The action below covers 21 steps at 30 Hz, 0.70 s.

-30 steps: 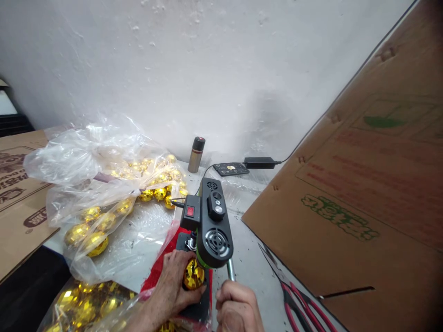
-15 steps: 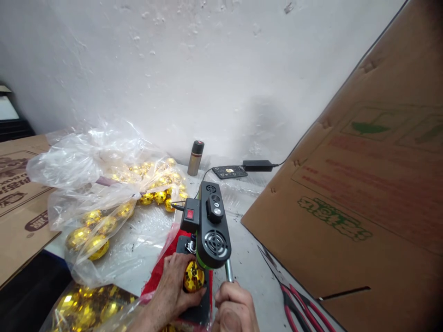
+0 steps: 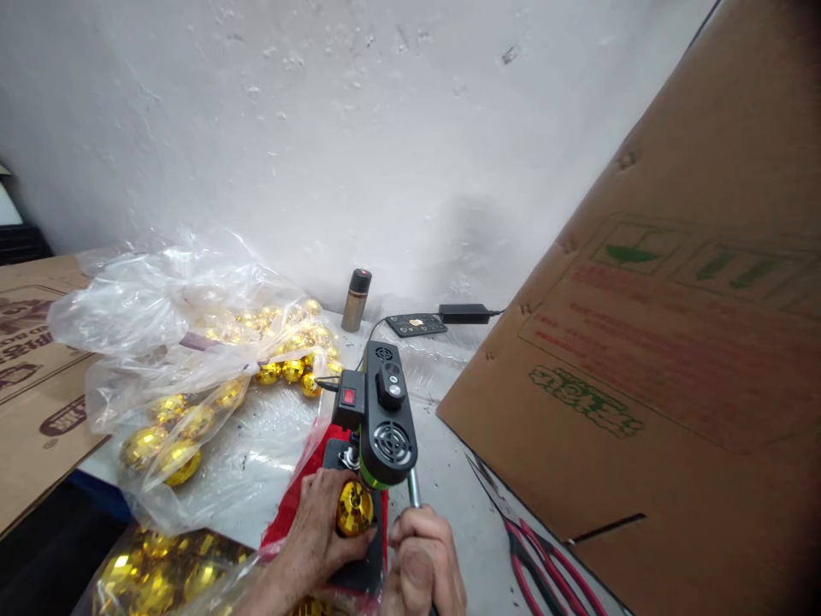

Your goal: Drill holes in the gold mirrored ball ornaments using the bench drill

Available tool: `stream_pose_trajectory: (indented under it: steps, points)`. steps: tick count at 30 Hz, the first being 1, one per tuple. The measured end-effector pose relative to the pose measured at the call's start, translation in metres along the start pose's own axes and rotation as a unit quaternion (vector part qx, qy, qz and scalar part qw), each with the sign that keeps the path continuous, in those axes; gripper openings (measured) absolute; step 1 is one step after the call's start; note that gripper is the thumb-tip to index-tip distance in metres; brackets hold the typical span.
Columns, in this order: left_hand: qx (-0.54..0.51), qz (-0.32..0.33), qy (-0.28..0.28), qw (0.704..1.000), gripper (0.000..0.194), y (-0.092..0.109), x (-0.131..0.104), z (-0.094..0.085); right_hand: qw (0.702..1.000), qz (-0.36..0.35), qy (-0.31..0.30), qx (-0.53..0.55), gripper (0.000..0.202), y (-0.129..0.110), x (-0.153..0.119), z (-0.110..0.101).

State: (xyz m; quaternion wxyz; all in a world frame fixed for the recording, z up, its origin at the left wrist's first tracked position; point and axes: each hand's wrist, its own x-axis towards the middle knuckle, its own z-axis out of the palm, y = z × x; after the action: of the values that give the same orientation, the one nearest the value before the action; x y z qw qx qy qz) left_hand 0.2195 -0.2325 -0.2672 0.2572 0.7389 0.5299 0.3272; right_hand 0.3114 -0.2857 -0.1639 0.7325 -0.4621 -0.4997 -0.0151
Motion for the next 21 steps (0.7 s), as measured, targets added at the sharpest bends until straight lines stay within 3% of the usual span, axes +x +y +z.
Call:
stream_pose_trajectory:
  steps: [4, 8, 12, 16, 21]
  points:
    - [0.006, 0.011, 0.008, 1.000, 0.039, -0.001, 0.002, 0.000, 0.997, -0.074, -0.005, 0.016, 0.037, 0.012, 0.003, -0.001]
    - [0.003, 0.018, 0.005, 1.000, 0.040, -0.002, 0.003, -0.003, 0.993, -0.102, -0.060, 0.015, 0.034, 0.033, -0.007, -0.008]
    - [-0.001, 0.036, 0.010, 0.999, 0.044, -0.005, 0.005, -0.005, 0.990, -0.122, -0.064, 0.004, 0.032, 0.043, -0.016, -0.011]
    - [-0.009, 0.027, 0.002, 1.000, 0.047, -0.004, 0.008, -0.008, 0.991, -0.101, -0.086, -0.009, 0.032, 0.021, 0.000, -0.012]
    - [-0.030, 0.017, 0.034, 0.999, 0.056, 0.002, -0.007, -0.019, 0.990, -0.057, -0.129, -0.006, 0.030, -0.022, 0.049, -0.015]
